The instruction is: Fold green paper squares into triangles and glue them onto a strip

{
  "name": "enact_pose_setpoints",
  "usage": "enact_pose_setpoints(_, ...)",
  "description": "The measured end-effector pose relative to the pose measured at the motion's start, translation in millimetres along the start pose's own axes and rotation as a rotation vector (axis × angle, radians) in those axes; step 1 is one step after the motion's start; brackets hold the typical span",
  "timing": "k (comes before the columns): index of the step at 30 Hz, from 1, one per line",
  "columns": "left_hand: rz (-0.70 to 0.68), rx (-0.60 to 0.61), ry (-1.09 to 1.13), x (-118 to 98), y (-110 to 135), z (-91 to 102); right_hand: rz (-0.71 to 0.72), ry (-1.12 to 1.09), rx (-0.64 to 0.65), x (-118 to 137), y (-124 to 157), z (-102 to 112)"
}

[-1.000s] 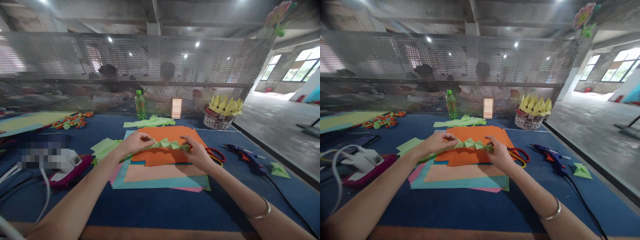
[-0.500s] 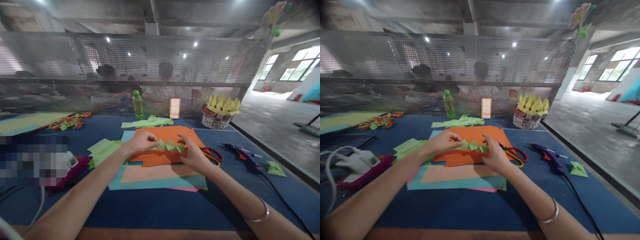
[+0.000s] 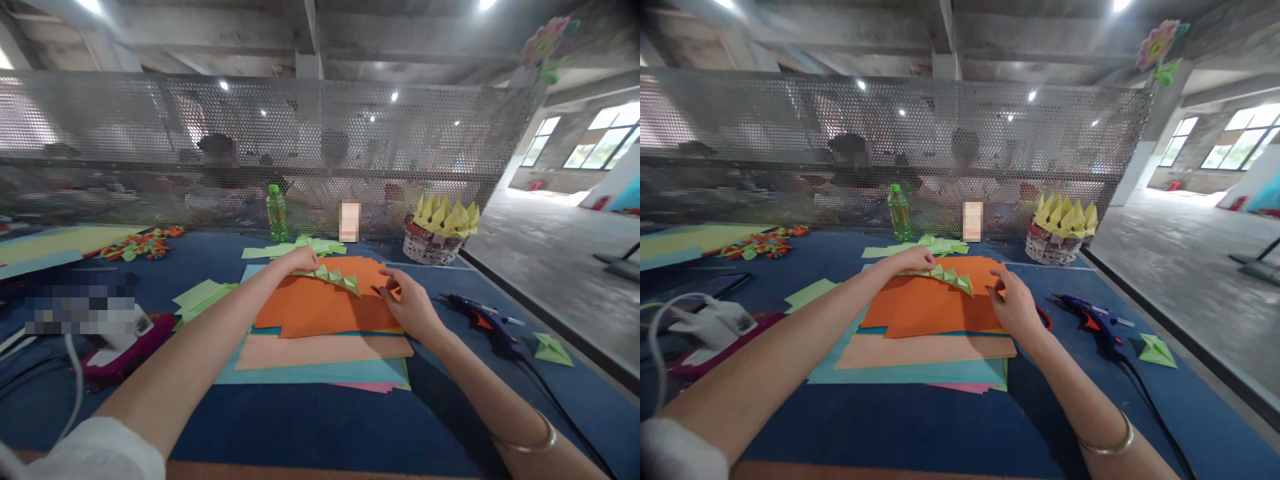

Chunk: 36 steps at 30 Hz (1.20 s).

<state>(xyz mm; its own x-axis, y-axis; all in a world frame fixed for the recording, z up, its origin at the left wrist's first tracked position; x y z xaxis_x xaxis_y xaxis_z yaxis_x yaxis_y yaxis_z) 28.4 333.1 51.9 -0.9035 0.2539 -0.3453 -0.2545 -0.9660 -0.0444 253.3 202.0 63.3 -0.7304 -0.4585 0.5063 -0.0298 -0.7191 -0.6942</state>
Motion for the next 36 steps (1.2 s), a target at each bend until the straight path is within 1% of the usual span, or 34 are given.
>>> enact_pose_setpoints(3, 0.007, -0.034, 0.004, 4.7, 1.3, 4.6, 0.024, -0.008, 0.018, 5.0, 2.2, -3.6)
enact_pose_setpoints(5, 0.009, -0.065, 0.004, 9.6, 6.8, 17.4, 0.041, -0.019, 0.038, 10.1, 5.3, -7.8)
enact_pose_setpoints(7, 0.01, -0.094, -0.004, 16.2, 16.7, 36.7, 0.057, -0.028, 0.061, 15.4, 9.2, -11.9)
enact_pose_setpoints(9, 0.015, -0.126, -0.021, 24.9, 31.8, 59.5, 0.07, -0.034, 0.082, 20.1, 13.5, -15.9)
enact_pose_setpoints(12, 0.042, -0.182, -0.067, 41.9, 62.7, 91.5, 0.082, -0.045, 0.113, 25.8, 19.4, -22.1)
enact_pose_setpoints(14, 0.076, -0.211, -0.11, 55.3, 85.4, 105.0, 0.082, -0.049, 0.132, 28.9, 22.0, -25.7)
enact_pose_setpoints(15, 0.1, -0.222, -0.135, 62.8, 96.2, 108.9, 0.08, -0.05, 0.139, 30.3, 22.7, -26.9)
enact_pose_setpoints(17, 0.152, -0.232, -0.186, 78.1, 115.8, 110.8, 0.073, -0.049, 0.152, 32.8, 23.1, -27.7)
enact_pose_setpoints(21, 0.274, -0.221, -0.293, 111.3, 145.4, 101.8, 0.056, -0.048, 0.164, 36.0, 23.0, -23.7)
enact_pose_setpoints(24, 0.383, -0.226, -0.38, 137.6, 161.4, 97.5, 0.05, -0.06, 0.172, 37.0, 24.3, -21.4)
enact_pose_setpoints(27, 0.477, -0.21, -0.443, 159.1, 170.8, 91.9, 0.067, -0.074, 0.178, 39.0, 26.5, -22.6)
enact_pose_setpoints(29, 0.515, -0.187, -0.462, 168.0, 172.6, 85.3, 0.088, -0.08, 0.181, 41.0, 28.0, -24.5)
enact_pose_setpoints(32, 0.559, -0.158, -0.478, 175.3, 172.5, 74.2, 0.123, -0.094, 0.178, 44.1, 29.1, -26.4)
enact_pose_setpoints(34, 0.578, -0.161, -0.491, 176.9, 172.6, 70.1, 0.14, -0.103, 0.174, 45.5, 29.1, -26.4)
enact_pose_setpoints(36, 0.584, -0.188, -0.508, 175.7, 173.4, 71.0, 0.152, -0.11, 0.166, 46.1, 28.4, -25.7)
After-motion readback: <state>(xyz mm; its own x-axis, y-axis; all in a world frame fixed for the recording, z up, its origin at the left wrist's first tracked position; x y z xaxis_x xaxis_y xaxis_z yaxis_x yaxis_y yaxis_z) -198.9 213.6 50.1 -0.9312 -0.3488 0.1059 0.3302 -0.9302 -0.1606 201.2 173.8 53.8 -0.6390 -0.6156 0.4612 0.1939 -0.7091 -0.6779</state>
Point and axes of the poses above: each hand's wrist, its own y-axis away from the middle knuckle, its own z-axis out of the back of the hand, x = y × z, the point moved 10 cm from there along -y, towards the middle knuckle, and after that the axes turned 12 degrees about -x, right-handed, at the moved point
